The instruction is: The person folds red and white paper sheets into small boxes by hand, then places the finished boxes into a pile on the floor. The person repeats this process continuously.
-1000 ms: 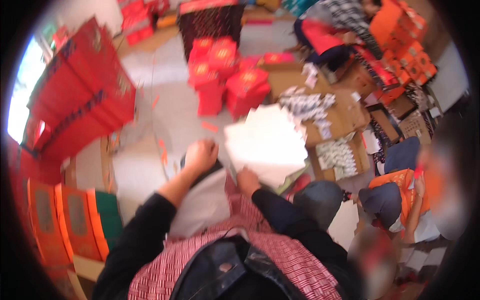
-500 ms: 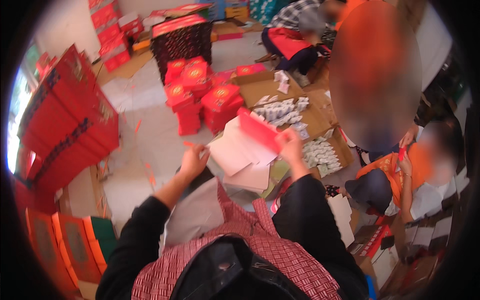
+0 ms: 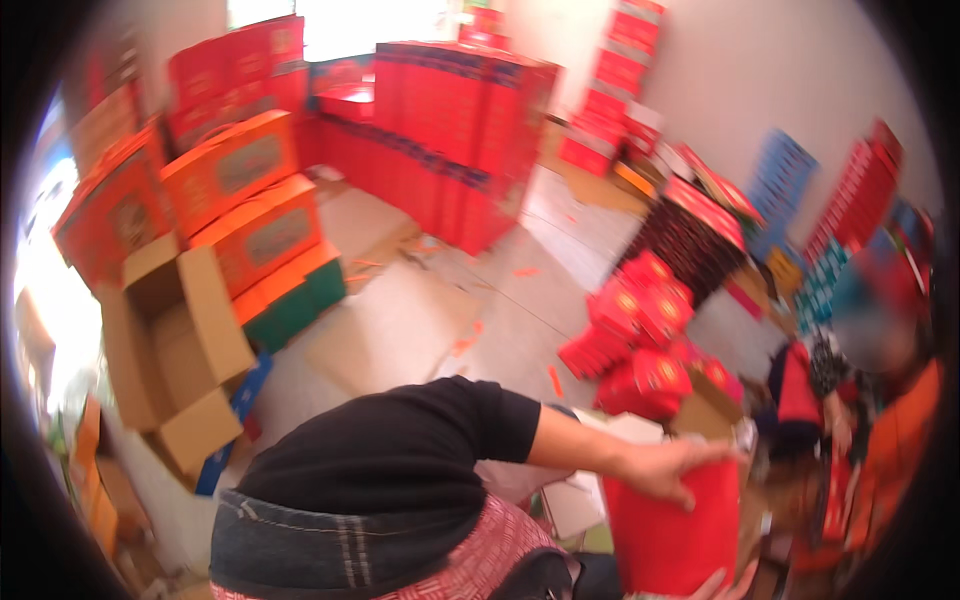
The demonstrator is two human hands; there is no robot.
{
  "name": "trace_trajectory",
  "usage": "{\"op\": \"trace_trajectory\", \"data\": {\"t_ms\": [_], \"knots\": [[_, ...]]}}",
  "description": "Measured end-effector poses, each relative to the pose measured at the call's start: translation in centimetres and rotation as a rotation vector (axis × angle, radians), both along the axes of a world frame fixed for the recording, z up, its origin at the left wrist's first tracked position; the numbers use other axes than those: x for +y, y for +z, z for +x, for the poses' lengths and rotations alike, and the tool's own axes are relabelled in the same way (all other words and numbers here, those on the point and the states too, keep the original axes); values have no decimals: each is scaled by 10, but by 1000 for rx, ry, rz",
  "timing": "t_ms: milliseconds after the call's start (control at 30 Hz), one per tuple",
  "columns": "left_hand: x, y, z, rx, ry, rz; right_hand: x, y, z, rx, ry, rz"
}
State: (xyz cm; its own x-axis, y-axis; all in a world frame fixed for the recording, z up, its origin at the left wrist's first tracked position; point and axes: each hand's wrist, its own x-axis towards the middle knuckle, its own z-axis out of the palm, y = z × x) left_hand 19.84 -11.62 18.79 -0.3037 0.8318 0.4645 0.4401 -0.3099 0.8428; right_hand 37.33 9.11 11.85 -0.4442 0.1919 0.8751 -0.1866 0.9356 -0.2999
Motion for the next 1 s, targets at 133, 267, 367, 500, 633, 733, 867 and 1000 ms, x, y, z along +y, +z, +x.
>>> {"op": "trace_trajectory", "data": {"t_ms": [133,267,367,500,633,733,867,1000], "knots": [[-36,8,19,-273,14,-29,-44,11,8,-97,49,-807],[-45,-14,13,40,219,-56,-37,-5,8,-252,136,-626],[-56,-6,24,-118,250,-155,-34,21,11,-386,243,-156],[-61,-8,29,-171,165,-161,-38,21,17,-467,268,-139],[-61,-19,25,-298,223,-162,-36,16,24,-622,335,-345],[-62,-27,13,-510,233,-316,-43,24,15,-617,399,-299],[-80,-23,8,-632,242,13,-55,30,5,-313,293,-645],[-108,4,-17,-692,174,378,-71,27,-3,-190,193,-750]]}}
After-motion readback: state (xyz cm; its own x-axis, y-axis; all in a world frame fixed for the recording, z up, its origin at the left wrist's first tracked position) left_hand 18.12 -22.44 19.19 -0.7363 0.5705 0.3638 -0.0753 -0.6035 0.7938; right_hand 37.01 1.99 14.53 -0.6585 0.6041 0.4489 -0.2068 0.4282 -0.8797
